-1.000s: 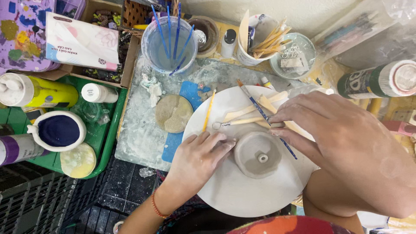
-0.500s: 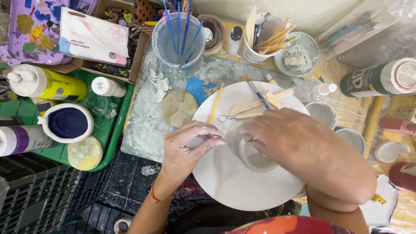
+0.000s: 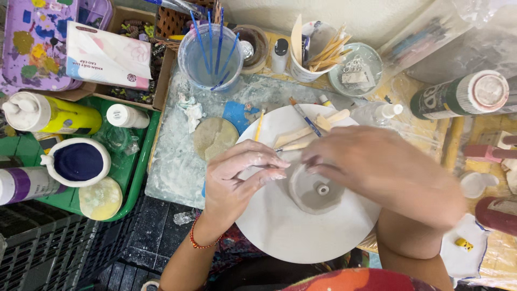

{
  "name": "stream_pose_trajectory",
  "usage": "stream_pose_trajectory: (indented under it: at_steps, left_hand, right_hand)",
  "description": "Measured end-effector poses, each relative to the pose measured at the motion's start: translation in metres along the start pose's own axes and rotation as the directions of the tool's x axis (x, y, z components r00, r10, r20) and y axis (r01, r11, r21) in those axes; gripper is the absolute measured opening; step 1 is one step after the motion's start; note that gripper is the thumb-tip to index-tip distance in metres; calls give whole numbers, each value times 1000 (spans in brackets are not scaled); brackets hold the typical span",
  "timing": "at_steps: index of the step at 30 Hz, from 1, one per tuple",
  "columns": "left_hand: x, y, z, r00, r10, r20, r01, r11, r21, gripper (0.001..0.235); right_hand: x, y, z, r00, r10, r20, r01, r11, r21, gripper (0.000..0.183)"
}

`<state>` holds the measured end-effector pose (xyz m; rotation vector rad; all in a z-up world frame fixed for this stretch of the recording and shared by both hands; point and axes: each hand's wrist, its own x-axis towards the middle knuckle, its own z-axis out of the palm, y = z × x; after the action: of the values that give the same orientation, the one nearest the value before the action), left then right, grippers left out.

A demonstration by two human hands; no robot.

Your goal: The person rolls small pieces of clay by hand, shapes them, and uses a thin wooden tool to attach them to the rim of a clay bowl on a pottery wheel.

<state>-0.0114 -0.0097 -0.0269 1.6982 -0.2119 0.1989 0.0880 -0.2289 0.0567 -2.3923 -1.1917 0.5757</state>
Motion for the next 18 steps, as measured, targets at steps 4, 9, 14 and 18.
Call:
stream_pose_trajectory:
  at_steps: [4,9,14,18]
  left_hand:
    - [2,2,5,987,-155,-41,152,985,-76,14]
    - [0,-1,7,996,-82,-46,74,985,-159,24]
    - [0,-2,7,965,-256,-49,215,888,-407,37]
    - [8,2,4,962,-272,-29,214,815,-539,49]
  right_hand:
    - [17,-1,19,998,-35,53,34,999,18,22]
    - [27,-4,25,995,-9,103,13,999,-46,26]
    - [22,-10,9,992,118,-41,-120,991,-56,31]
    - [14,-21,-7,892,12,-451,0,1000,27,30]
